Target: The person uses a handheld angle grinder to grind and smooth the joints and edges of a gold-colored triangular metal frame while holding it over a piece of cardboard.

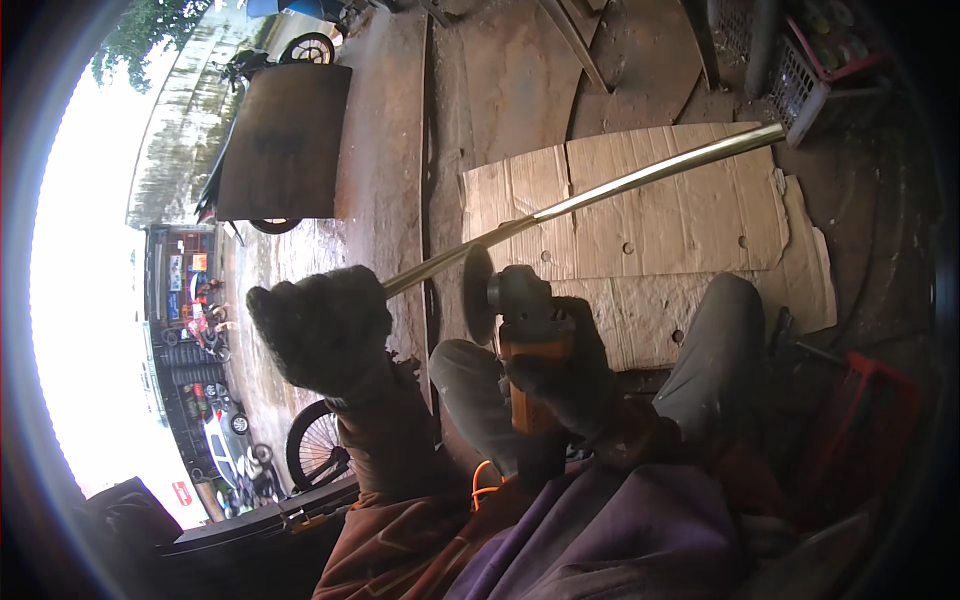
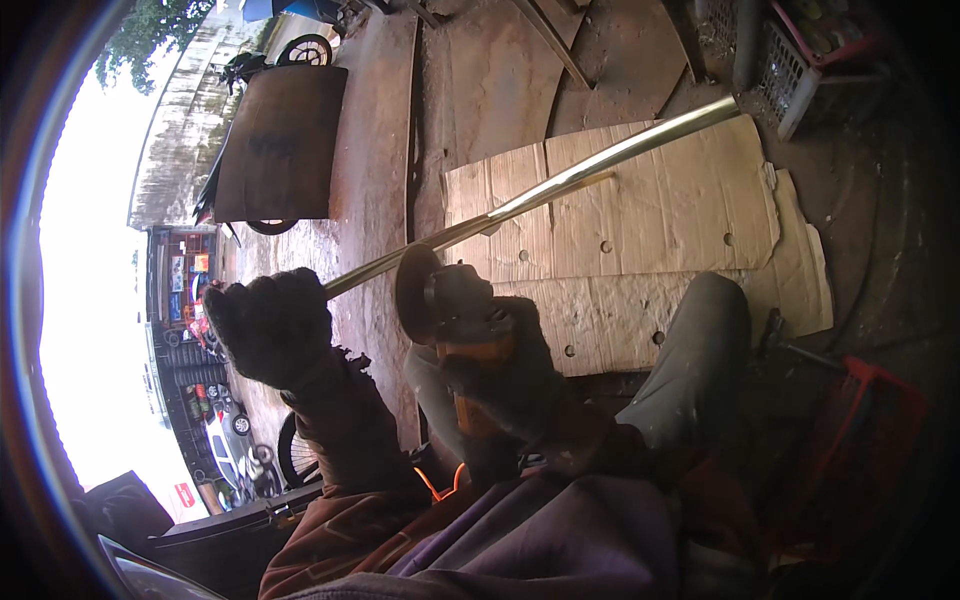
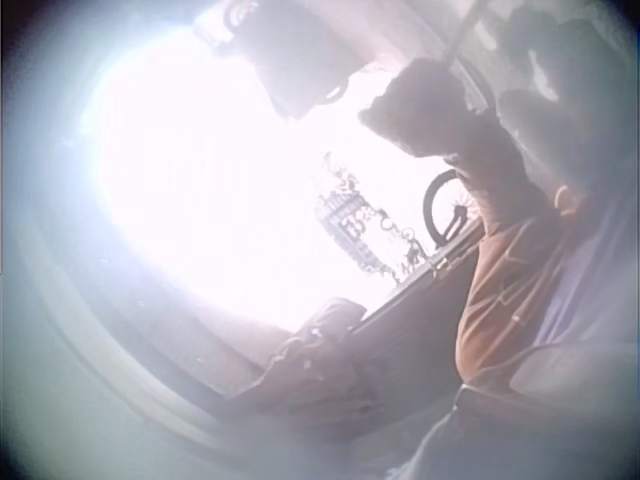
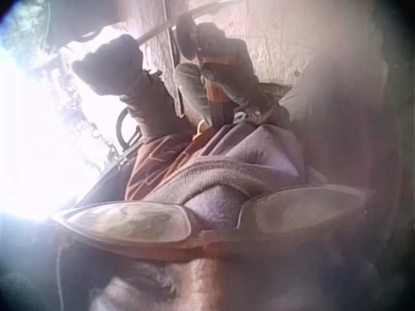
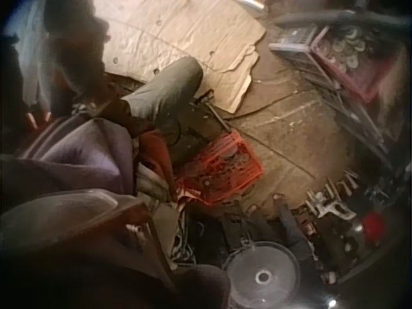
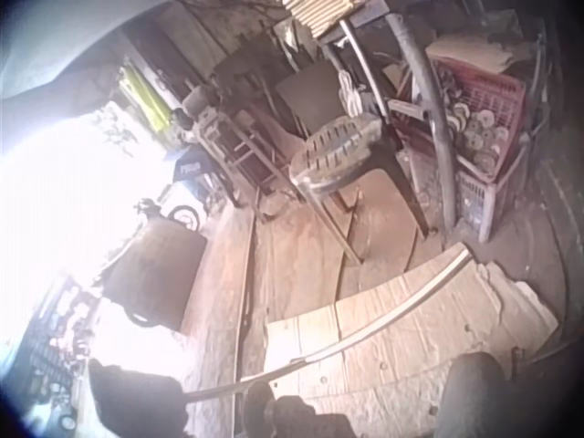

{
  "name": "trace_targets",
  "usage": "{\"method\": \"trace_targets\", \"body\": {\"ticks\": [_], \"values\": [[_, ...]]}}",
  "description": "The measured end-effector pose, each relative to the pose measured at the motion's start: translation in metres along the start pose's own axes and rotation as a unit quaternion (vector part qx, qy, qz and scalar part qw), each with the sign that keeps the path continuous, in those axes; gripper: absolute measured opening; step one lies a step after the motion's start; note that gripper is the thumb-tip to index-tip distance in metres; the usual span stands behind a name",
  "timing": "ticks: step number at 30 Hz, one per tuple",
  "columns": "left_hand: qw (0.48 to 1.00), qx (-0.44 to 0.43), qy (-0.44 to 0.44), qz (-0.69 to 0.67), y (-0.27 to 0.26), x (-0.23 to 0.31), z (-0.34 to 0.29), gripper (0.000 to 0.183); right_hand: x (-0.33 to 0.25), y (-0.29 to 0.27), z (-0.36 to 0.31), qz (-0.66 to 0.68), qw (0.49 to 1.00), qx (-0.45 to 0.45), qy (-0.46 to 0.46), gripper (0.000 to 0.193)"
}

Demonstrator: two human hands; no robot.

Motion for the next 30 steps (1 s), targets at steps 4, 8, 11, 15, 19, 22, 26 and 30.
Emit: {"method": "trace_targets", "body": {"ticks": [4,8,11,15,19,22,26,30], "values": [[0.979,-0.05,-0.03,-0.195,0.012,0.013,0.005,0.049,0.016,-0.023,0.018,-0.036,0.997,0.006,0.073,0.049],[0.988,-0.013,0.002,-0.152,0.022,0.011,0.004,0.05,0.016,-0.033,0.024,-0.045,0.998,-0.023,0.036,0.047],[0.983,-0.09,0.012,-0.161,0.026,0.006,0.004,0.048,-0.001,-0.031,0.019,-0.115,0.989,-0.072,-0.063,0.045],[0.955,-0.257,-0.004,-0.151,0.024,0.014,0.02,0.042,0.003,-0.043,0.023,0.012,0.995,0.022,0.092,0.048],[0.99,0.133,-0.014,-0.039,0.036,0.014,0.034,0.048,0.015,-0.045,0.018,-0.015,0.993,0.035,0.111,0.051],[0.945,0.227,-0.083,-0.22,-0.002,0.021,0.029,0.05,0.017,-0.024,0.011,-0.046,0.998,0.037,0.008,0.047],[0.949,0.092,-0.073,-0.292,-0.021,-0.005,0.013,0.044,0.019,0.0,0.005,-0.048,0.995,-0.028,-0.087,0.057],[0.94,0.306,-0.035,-0.145,0.01,0.011,0.004,0.036,0.014,0.008,-0.002,-0.038,0.995,-0.053,-0.074,0.058]]}}
Point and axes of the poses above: each hand's wrist, its own z-axis towards the middle knuckle, its own y-axis out of the palm, x = y × z, the point moved 2 cm from there along z, towards the middle knuckle, and after that the axes turned 10 degrees about -z, right-handed, at the moved point
